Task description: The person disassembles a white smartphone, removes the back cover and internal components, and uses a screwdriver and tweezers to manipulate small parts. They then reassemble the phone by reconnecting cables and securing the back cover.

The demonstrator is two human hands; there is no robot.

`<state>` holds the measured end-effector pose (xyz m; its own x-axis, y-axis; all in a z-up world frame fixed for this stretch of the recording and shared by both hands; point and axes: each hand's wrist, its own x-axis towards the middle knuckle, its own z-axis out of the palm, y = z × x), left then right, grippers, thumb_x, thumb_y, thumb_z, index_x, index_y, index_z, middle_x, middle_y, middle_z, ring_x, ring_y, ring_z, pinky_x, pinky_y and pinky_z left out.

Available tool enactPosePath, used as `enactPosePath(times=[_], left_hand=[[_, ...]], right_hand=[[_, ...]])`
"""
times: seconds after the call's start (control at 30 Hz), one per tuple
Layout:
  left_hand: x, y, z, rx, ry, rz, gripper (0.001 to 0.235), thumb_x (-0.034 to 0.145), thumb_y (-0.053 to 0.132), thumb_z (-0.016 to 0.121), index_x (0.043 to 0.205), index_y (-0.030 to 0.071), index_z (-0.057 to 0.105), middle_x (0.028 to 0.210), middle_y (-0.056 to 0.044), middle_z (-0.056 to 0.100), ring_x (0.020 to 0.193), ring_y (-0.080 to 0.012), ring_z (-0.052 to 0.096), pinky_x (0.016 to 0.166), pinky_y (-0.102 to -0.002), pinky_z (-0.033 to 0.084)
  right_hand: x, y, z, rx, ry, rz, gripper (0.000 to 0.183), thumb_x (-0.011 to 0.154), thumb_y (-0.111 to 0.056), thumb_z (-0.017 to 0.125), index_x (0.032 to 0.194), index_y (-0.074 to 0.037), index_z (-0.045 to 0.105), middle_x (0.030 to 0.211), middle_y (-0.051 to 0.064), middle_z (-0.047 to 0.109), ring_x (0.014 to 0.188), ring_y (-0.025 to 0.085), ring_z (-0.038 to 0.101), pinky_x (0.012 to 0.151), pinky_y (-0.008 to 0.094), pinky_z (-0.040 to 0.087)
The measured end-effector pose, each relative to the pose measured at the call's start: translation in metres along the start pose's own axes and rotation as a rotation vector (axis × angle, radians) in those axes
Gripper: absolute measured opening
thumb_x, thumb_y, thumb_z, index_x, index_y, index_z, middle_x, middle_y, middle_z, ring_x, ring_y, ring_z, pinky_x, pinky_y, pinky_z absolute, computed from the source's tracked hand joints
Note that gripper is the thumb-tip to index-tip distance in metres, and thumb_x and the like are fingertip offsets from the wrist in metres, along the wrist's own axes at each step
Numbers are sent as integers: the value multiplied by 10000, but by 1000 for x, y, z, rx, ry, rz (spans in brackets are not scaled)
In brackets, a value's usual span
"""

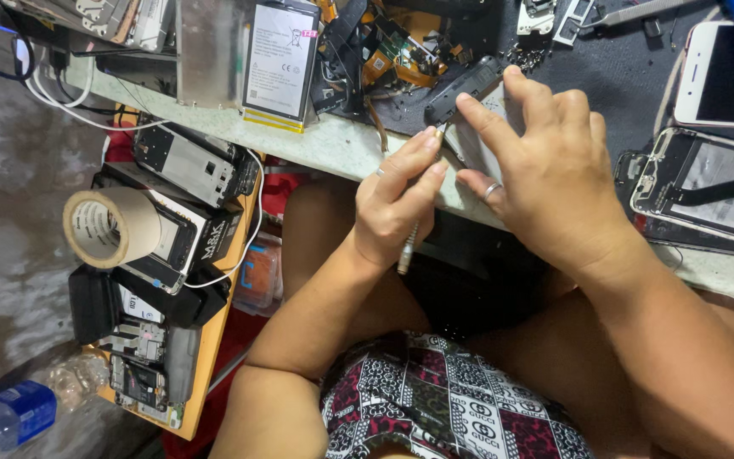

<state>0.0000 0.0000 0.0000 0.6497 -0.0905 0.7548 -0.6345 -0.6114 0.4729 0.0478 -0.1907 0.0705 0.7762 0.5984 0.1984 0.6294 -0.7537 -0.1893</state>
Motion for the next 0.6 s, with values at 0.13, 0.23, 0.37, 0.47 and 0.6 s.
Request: enactPosePath(times=[0.13,0.23,0.37,0.47,0.6], left_hand=[[5,-3,-4,76,-63,112,81,896,-98,709,964,-67,677,1164,-217,662,1142,-414,702,1007,-460,617],[6,-5,-8,80,-71,148,94,876,-106,704,957,-66,678,1155,-217,664,1138,-416,700,1006,-470,620],[8,-6,-8,84,-66,172,83,883,-108,716,942,-71,670,1159,-223,658,1139,-428,696,1006,-476,619],[10,-8,-10,73,-75,190,85,876,-94,729,928,-69,668,1169,-234,656,1137,-434,692,1004,-484,615],[10,-11,-15,74,-101,229,91,874,-49,751,908,-60,667,1182,-257,647,1141,-440,683,1012,-502,607]], right_hand=[[9,6,-11,54,21,-32,728,791,-375,865,1450,-162,641,1370,134,566,1134,347,527,940,477,431],[17,8,-15,40,95,-73,630,796,-342,868,1367,-149,687,1298,100,602,1123,318,547,914,461,435],[32,12,-4,11,188,-162,467,856,-234,853,1301,-153,738,1321,42,641,1159,281,565,935,425,445],[38,12,3,27,205,-188,431,854,-191,851,1270,-150,746,1288,12,662,1119,271,557,946,402,466],[43,12,12,20,233,-215,336,900,-143,852,1215,-152,736,1218,-9,656,1081,252,530,1020,357,496]])
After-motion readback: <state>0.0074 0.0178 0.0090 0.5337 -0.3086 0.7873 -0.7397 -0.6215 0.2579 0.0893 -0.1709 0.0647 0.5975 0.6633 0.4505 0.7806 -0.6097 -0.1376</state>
